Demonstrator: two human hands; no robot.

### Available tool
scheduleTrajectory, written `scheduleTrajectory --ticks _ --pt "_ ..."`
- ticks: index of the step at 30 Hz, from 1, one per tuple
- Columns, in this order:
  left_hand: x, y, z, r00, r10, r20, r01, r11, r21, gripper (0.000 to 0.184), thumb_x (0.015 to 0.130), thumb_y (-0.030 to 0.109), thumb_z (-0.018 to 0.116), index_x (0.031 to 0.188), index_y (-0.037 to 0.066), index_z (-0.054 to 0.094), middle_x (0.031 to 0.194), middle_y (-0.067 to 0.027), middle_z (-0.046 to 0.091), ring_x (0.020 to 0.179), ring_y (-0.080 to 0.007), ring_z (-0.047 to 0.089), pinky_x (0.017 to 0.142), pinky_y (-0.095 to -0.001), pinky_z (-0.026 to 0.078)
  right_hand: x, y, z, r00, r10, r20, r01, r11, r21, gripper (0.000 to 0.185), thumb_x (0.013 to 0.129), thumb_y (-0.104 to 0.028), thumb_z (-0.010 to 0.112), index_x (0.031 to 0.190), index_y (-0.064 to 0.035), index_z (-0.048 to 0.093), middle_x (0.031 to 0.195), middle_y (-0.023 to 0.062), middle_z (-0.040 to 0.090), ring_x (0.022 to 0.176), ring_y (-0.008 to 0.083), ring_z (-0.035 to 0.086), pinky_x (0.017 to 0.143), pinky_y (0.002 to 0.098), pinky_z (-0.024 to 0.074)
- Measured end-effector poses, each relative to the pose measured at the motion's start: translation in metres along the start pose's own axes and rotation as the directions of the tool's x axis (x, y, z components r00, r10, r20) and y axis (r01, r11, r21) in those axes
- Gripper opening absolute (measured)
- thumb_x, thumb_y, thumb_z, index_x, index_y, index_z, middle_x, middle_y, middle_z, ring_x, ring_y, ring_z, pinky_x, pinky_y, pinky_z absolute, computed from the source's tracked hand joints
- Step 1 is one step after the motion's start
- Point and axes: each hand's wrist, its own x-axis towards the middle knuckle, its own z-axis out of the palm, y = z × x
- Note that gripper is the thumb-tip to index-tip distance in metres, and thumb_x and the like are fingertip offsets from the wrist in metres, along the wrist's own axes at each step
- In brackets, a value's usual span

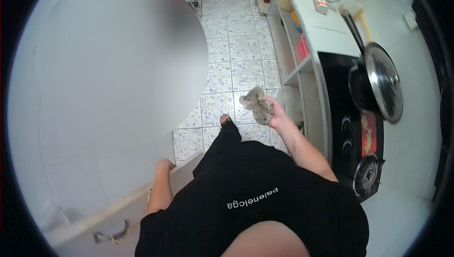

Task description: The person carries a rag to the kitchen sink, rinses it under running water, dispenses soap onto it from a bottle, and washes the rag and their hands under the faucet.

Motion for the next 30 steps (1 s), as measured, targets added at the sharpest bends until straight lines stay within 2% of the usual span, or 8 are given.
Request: scheduleTrajectory --ticks 4,8,12,17,18,21,26,30 --pt "0.046 -0.010 -0.031 0.998 0.062 0.016 -0.062 0.998 -0.003 0.051 0.070 0.041 0.057 0.105 0.004 0.052 0.105 -0.0165 0.052 0.099 -0.0269 0.049 0.085 -0.0331 0.038 0.074 -0.067 0.067 0.995 -0.092 -0.025 0.094 0.992 0.079 0.029 0.075 -0.020 0.047 0.096 -0.0015 0.051 0.089 0.0123 0.057 0.077 0.0233 0.056 0.066 0.0347 0.0477" --pt "0.085 0.036 -0.091 0.949 0.235 -0.209 -0.300 0.874 -0.382 0.047 0.070 0.039 0.057 0.103 0.005 0.053 0.101 -0.0162 0.054 0.096 -0.0276 0.051 0.083 -0.0343 0.039 0.130 -0.130 0.107 0.984 -0.176 -0.015 0.177 0.980 0.091 0.032 0.077 -0.022 0.043 0.100 -0.0011 0.050 0.095 0.0124 0.055 0.082 0.0234 0.055 0.069 0.0351 0.0469" --pt "0.112 0.135 -0.231 0.766 0.477 -0.431 -0.637 0.651 -0.412 0.043 0.071 0.036 0.056 0.102 0.005 0.054 0.093 -0.0144 0.058 0.087 -0.0264 0.055 0.076 -0.0321 0.043 0.192 -0.202 0.139 0.966 -0.260 -0.010 0.258 0.956 0.141 0.034 0.081 -0.022 0.037 0.104 -0.0005 0.048 0.101 0.0126 0.053 0.088 0.0243 0.054 0.074 0.0353 0.0455" --pt "0.126 0.246 -0.405 0.671 0.480 -0.565 -0.740 0.391 -0.547 0.035 0.075 0.028 0.056 0.100 0.004 0.054 0.086 -0.0127 0.059 0.080 -0.0199 0.057 0.070 -0.0284 0.044 0.285 -0.317 0.137 0.950 -0.290 0.116 0.264 0.944 0.199 0.036 0.083 -0.022 0.031 0.108 -0.0022 0.047 0.107 0.0136 0.051 0.097 0.0258 0.049 0.084 0.0353 0.0406" --pt "0.147 0.248 -0.438 0.674 0.463 -0.576 -0.735 0.340 -0.587 0.034 0.076 0.028 0.056 0.099 0.002 0.054 0.080 -0.0097 0.060 0.074 -0.0159 0.056 0.068 -0.0263 0.043 0.315 -0.335 0.168 0.948 -0.317 0.010 0.308 0.929 0.205 0.036 0.083 -0.023 0.029 0.106 -0.0034 0.049 0.103 0.0122 0.052 0.094 0.0250 0.051 0.081 0.0346 0.0423" --pt "0.177 0.270 -0.497 0.711 0.484 -0.511 -0.691 0.341 -0.637 0.034 0.076 0.028 0.056 0.098 0.001 0.055 0.077 -0.0069 0.059 0.069 -0.0127 0.054 0.064 -0.0247 0.043 0.361 -0.402 0.167 0.948 -0.310 0.074 0.287 0.932 0.223 0.036 0.084 -0.024 0.029 0.105 -0.0045 0.049 0.102 0.0114 0.053 0.092 0.0246 0.052 0.080 0.0346 0.0427" --pt "0.204 0.282 -0.586 0.895 0.325 -0.306 -0.400 0.282 -0.872 0.024 0.075 0.022 0.056 0.091 0.004 0.055 0.077 -0.0042 0.059 0.063 -0.0116 0.055 0.052 -0.0235 0.041 0.404 -0.488 0.212 0.953 -0.299 0.046 0.289 0.944 0.159 0.035 0.083 -0.024 0.032 0.106 -0.0044 0.049 0.105 0.0117 0.052 0.092 0.0254 0.052 0.076 0.0341 0.0444" --pt "0.234 0.292 -0.640 0.945 0.275 -0.176 -0.236 0.202 -0.951 0.019 0.076 0.019 0.054 0.089 0.006 0.055 0.078 -0.0039 0.059 0.063 -0.0116 0.055 0.051 -0.0227 0.041 0.460 -0.544 0.225 0.953 -0.285 0.103 0.266 0.950 0.161 0.036 0.083 -0.024 0.031 0.107 -0.0034 0.048 0.106 0.0124 0.051 0.094 0.0257 0.051 0.079 0.0356 0.0425"
